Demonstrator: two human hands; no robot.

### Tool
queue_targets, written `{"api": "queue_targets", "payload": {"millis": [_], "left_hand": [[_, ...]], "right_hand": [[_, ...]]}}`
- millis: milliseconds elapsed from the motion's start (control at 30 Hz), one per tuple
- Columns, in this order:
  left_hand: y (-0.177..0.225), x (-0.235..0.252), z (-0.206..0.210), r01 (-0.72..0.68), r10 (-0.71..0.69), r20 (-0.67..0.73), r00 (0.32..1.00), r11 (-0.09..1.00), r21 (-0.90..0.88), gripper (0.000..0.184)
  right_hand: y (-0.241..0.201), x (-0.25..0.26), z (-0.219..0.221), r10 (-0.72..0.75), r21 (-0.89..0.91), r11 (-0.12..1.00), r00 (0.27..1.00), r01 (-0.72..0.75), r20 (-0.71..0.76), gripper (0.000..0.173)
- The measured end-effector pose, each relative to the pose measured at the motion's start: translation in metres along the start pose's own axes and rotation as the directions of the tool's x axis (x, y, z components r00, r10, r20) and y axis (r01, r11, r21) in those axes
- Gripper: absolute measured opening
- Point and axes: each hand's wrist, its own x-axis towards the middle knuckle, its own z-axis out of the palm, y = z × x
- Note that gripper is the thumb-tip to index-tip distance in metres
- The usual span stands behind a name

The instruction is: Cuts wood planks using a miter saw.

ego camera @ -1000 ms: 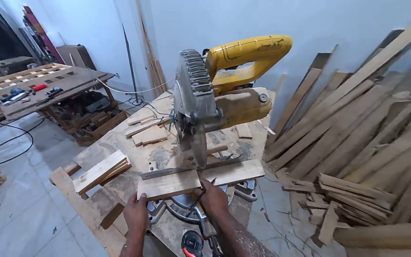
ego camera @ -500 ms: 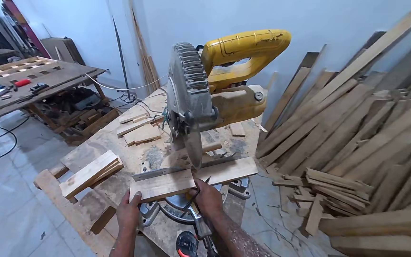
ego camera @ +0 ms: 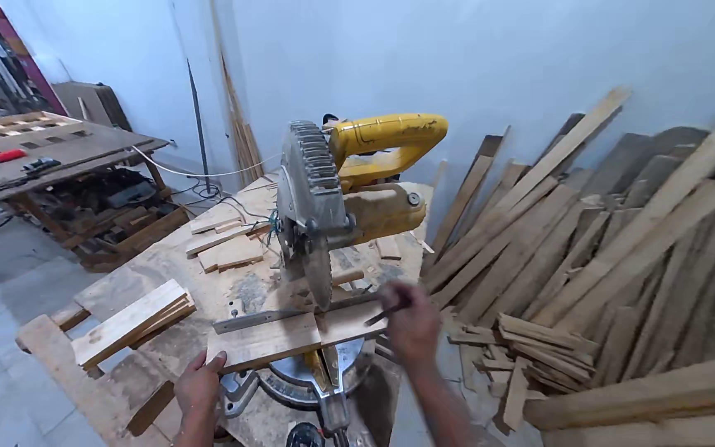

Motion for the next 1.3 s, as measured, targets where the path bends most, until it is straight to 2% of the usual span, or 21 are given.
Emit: {"api": "queue_targets", "payload": {"millis": [33, 67, 100, 133, 167, 200, 300, 400, 500, 533, 600, 700, 767, 833, 1067, 1300], "left_hand": [[-0.001, 0.0, -0.002, 0.013, -0.013, -0.001, 1.0, 1.0, 0.001, 0.034], [-0.001, 0.001, -0.005, 0.026, -0.026, 0.002, 1.0, 1.0, 0.003, 0.035], [-0.001, 0.003, -0.008, 0.03, -0.03, 0.002, 1.0, 1.0, -0.005, 0.037], [-0.001, 0.007, -0.011, 0.029, -0.029, -0.001, 1.0, 0.999, -0.018, 0.037], [-0.002, 0.01, -0.014, 0.032, -0.032, -0.003, 0.999, 0.999, -0.028, 0.037], [-0.002, 0.012, -0.018, 0.036, -0.036, -0.006, 0.999, 0.999, -0.032, 0.035], [0.002, 0.012, -0.022, 0.045, -0.045, -0.013, 0.999, 0.998, -0.039, 0.029], [0.006, 0.008, -0.023, 0.066, -0.066, -0.015, 0.998, 0.998, -0.015, 0.032], [0.01, 0.005, -0.024, 0.077, -0.077, -0.011, 0.997, 0.997, 0.032, 0.031], [0.011, 0.004, -0.024, 0.079, -0.079, -0.015, 0.997, 0.995, 0.054, 0.031], [0.013, 0.003, -0.025, 0.086, -0.084, -0.019, 0.996, 0.992, 0.094, 0.032], [0.011, 0.003, -0.024, 0.088, -0.087, -0.034, 0.996, 0.995, 0.043, 0.035], [0.01, 0.004, -0.022, 0.09, -0.089, -0.04, 0.995, 0.995, 0.031, 0.034], [0.01, 0.004, -0.021, 0.091, -0.09, -0.029, 0.995, 0.995, 0.029, 0.034], [0.009, -0.001, -0.009, 0.078, -0.077, -0.05, 0.996, 0.997, 0.029, 0.034], [0.002, 0.007, -0.011, 0.066, -0.063, -0.048, 0.997, 0.995, 0.069, 0.034]], "right_hand": [[-0.039, 0.017, -0.023, -0.168, -0.035, 0.986, 0.982, 0.165, -0.087, 0.025], [-0.078, 0.038, -0.045, -0.337, -0.098, 0.94, 0.934, 0.326, -0.119, 0.031], [-0.113, 0.064, -0.061, -0.48, -0.169, 0.871, 0.873, 0.461, -0.092, 0.041], [-0.146, 0.09, -0.071, -0.555, -0.249, 0.805, 0.832, 0.538, 0.001, 0.056], [-0.174, 0.116, -0.074, -0.56, -0.336, 0.747, 0.815, 0.574, 0.147, 0.068], [-0.193, 0.137, -0.069, -0.534, -0.412, 0.685, 0.798, 0.602, 0.279, 0.073], [-0.216, 0.174, -0.047, -0.412, -0.542, 0.494, 0.732, 0.68, 0.543, 0.058], [-0.23, 0.161, -0.053, -0.255, -0.529, 0.366, 0.629, 0.766, 0.735, 0.044], [-0.217, 0.118, -0.066, 0.015, -0.518, 0.403, 0.561, 0.754, 0.828, 0.041], [-0.203, 0.1, -0.069, 0.059, -0.52, 0.409, 0.547, 0.75, 0.835, 0.042], [-0.167, 0.066, -0.078, -0.02, -0.505, 0.392, 0.556, 0.769, 0.831, 0.043], [-0.117, 0.033, -0.084, -0.339, -0.477, 0.308, 0.563, 0.823, 0.754, 0.035], [-0.1, 0.025, -0.083, -0.435, -0.488, 0.257, 0.551, 0.834, 0.712, 0.031], [-0.094, 0.018, -0.082, -0.455, -0.504, 0.254, 0.562, 0.825, 0.691, 0.031], [-0.077, 0.011, -0.082, -0.518, -0.488, 0.238, 0.535, 0.84, 0.668, 0.031], [-0.065, -0.007, -0.078, -0.548, -0.528, 0.23, 0.557, 0.817, 0.624, 0.037]]}}
